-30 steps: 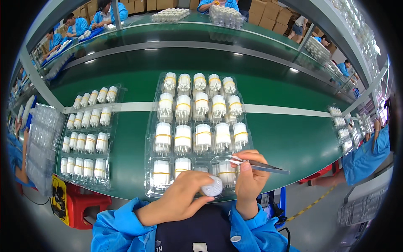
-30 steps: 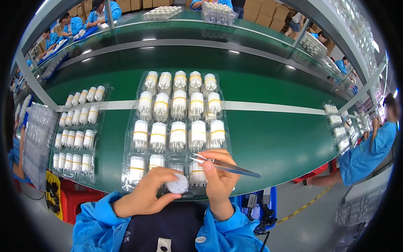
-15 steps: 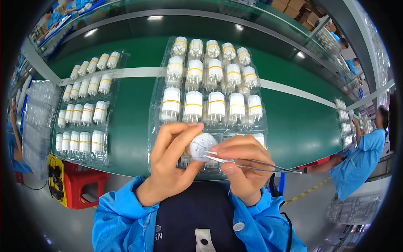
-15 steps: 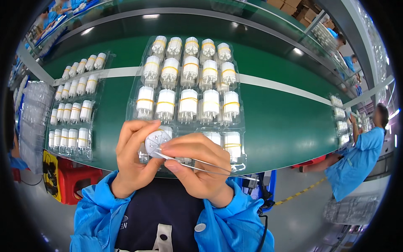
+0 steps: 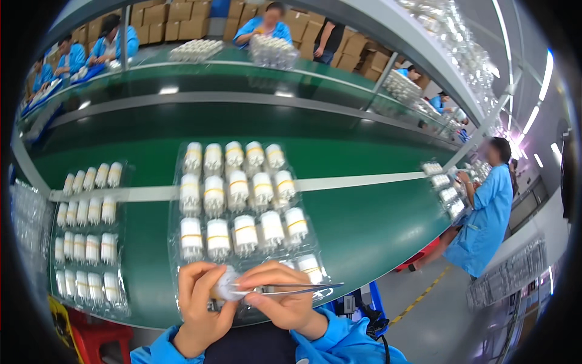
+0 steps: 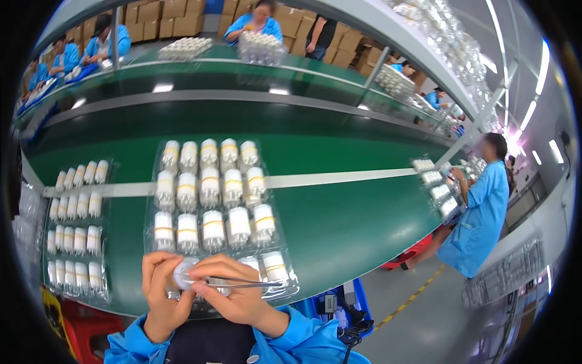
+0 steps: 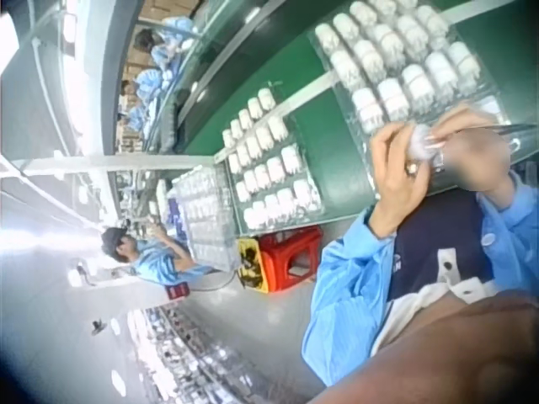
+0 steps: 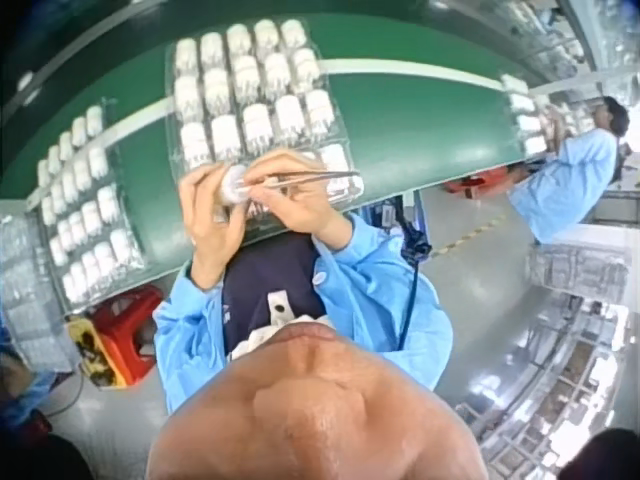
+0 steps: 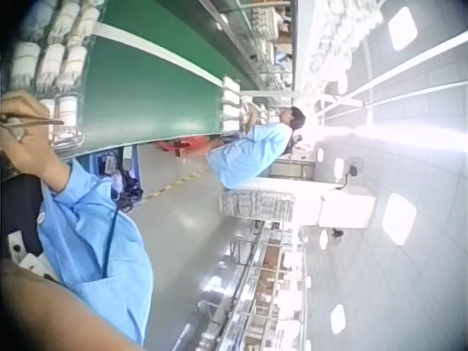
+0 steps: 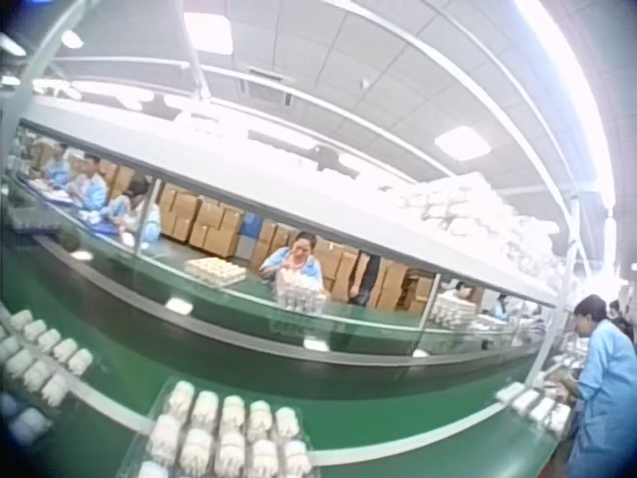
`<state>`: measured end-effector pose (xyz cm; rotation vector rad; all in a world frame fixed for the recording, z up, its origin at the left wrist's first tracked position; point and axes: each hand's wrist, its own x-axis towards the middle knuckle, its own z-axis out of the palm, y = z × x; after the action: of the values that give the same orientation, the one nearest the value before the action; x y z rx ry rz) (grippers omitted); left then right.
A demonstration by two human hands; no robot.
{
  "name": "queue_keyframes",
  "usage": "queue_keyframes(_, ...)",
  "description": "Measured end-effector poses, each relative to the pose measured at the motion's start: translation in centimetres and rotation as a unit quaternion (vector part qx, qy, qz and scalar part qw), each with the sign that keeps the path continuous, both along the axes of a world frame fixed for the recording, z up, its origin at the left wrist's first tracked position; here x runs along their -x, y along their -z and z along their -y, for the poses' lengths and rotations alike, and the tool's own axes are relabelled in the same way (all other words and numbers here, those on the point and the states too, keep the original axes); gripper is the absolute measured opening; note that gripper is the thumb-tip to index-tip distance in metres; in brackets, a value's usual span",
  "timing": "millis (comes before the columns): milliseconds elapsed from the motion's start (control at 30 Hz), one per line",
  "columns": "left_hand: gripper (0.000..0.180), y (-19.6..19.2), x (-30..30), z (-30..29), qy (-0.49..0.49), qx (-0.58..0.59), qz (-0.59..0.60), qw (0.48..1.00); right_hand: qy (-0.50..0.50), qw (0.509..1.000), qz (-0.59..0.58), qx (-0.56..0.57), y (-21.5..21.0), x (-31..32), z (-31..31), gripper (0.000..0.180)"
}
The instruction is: The person uses tweezers to insert small white components into the center of cylindrical white objects held in a clear plastic tray. The person handles the objects one at a time, performing a repetitive insertion task on a green factory workbench.
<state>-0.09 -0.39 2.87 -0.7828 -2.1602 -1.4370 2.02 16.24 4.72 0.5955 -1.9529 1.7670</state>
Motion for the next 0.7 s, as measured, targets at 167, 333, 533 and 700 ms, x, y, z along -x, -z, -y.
queue_keyframes(167,0.052,0.9,0.8,-0.5,0.045,-0.010,-0.027,0.999,-0.002,0.999,0.038,0.012,-0.2,-0.3,-0.3,0.019)
queue_keyframes(333,0.050,1.3,0.1,-0.3,0.088,-0.033,0.047,0.994,-0.008,0.999,0.028,0.029,-0.2,-0.6,-0.4,0.019)
queue_keyframes(533,0.050,0.8,0.2,-0.6,0.111,-0.018,0.036,0.993,-0.026,0.999,0.011,0.034,-0.3,-0.8,-0.8,0.018)
queue_keyframes(700,0.049,1.3,0.2,-0.1,0.117,0.001,0.044,0.992,-0.041,0.999,-0.003,0.025,0.2,-0.4,-0.9,0.020)
